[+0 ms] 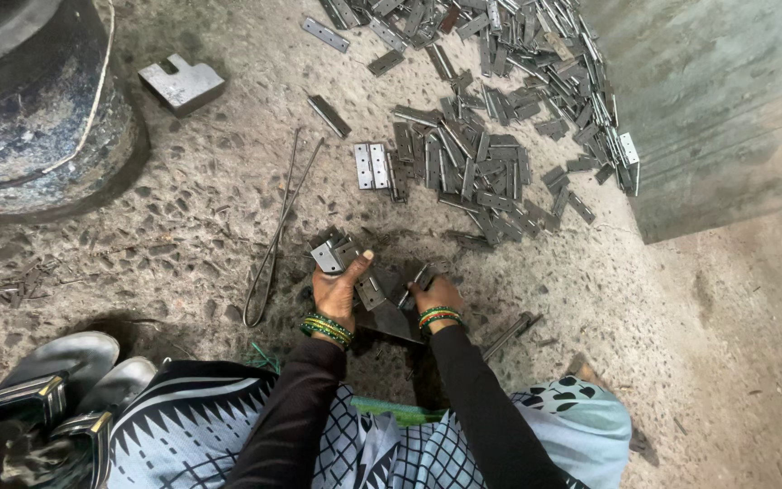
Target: The person sits on the floor and assembles small metal parts by hand. They pick up individual pieces, align them on a metal block, and use a hammer to secure them together, then place the assembled units into a nearby bucket.
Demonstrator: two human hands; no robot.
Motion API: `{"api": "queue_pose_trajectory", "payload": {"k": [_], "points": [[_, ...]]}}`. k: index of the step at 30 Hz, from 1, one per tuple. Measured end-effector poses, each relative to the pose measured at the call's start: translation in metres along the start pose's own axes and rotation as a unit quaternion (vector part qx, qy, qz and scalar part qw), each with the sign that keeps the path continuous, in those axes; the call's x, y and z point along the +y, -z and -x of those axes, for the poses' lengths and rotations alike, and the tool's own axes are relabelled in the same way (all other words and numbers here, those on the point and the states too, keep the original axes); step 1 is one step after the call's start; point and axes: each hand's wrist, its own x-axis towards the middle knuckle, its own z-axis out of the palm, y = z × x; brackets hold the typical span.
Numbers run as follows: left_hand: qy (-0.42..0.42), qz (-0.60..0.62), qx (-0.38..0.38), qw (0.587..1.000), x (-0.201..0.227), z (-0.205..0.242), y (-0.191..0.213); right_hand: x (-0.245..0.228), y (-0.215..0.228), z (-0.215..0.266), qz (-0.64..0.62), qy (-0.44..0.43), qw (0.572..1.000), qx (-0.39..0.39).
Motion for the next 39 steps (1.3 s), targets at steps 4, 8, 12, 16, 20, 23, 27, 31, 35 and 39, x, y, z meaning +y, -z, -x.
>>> {"api": "queue_pose_trajectory", "payload": {"k": [4, 8, 12, 16, 20, 23, 27, 31, 35, 39], "points": [[0.012, -0.02, 0.014, 1.0, 0.0, -0.006, -0.002, -0.024, 0.042, 0.015, -0.137, 0.094, 0.986, 0.019], [-0.024, 0.017, -0.039, 0.999, -0.014, -0.003, 0.005, -0.066, 0.096, 0.052, -0.164, 0.056, 0.982, 0.068], [0.013, -0.034, -0.003, 0.999, -0.009, -0.007, -0.001, -0.131, 0.134, 0.115, -0.115, 0.236, 0.961, 0.087], [0.026, 0.077, -0.032, 0.996, 0.001, -0.004, 0.001, -0.153, 0.149, 0.159, -0.102, 0.457, 0.876, 0.114], [-0.033, 0.05, -0.057, 0.997, 0.002, -0.001, 0.0, -0.139, 0.164, 0.157, -0.197, 0.423, 0.884, 0.032], [0.011, 0.055, -0.089, 0.994, -0.002, 0.003, -0.005, -0.131, 0.166, 0.157, -0.158, 0.375, 0.911, 0.06], [0.112, 0.112, -0.117, 0.98, -0.008, 0.011, -0.009, -0.131, 0.154, 0.166, -0.051, 0.278, 0.955, 0.092], [0.093, 0.122, -0.156, 0.976, -0.009, 0.015, -0.006, -0.122, 0.145, 0.159, -0.082, 0.286, 0.948, 0.116], [0.077, 0.045, -0.142, 0.986, -0.011, 0.014, -0.006, -0.098, 0.149, 0.142, -0.254, 0.234, 0.938, -0.026], [0.06, 0.004, -0.117, 0.991, -0.006, 0.01, -0.006, -0.083, 0.154, 0.121, -0.356, 0.193, 0.902, -0.148]]}}
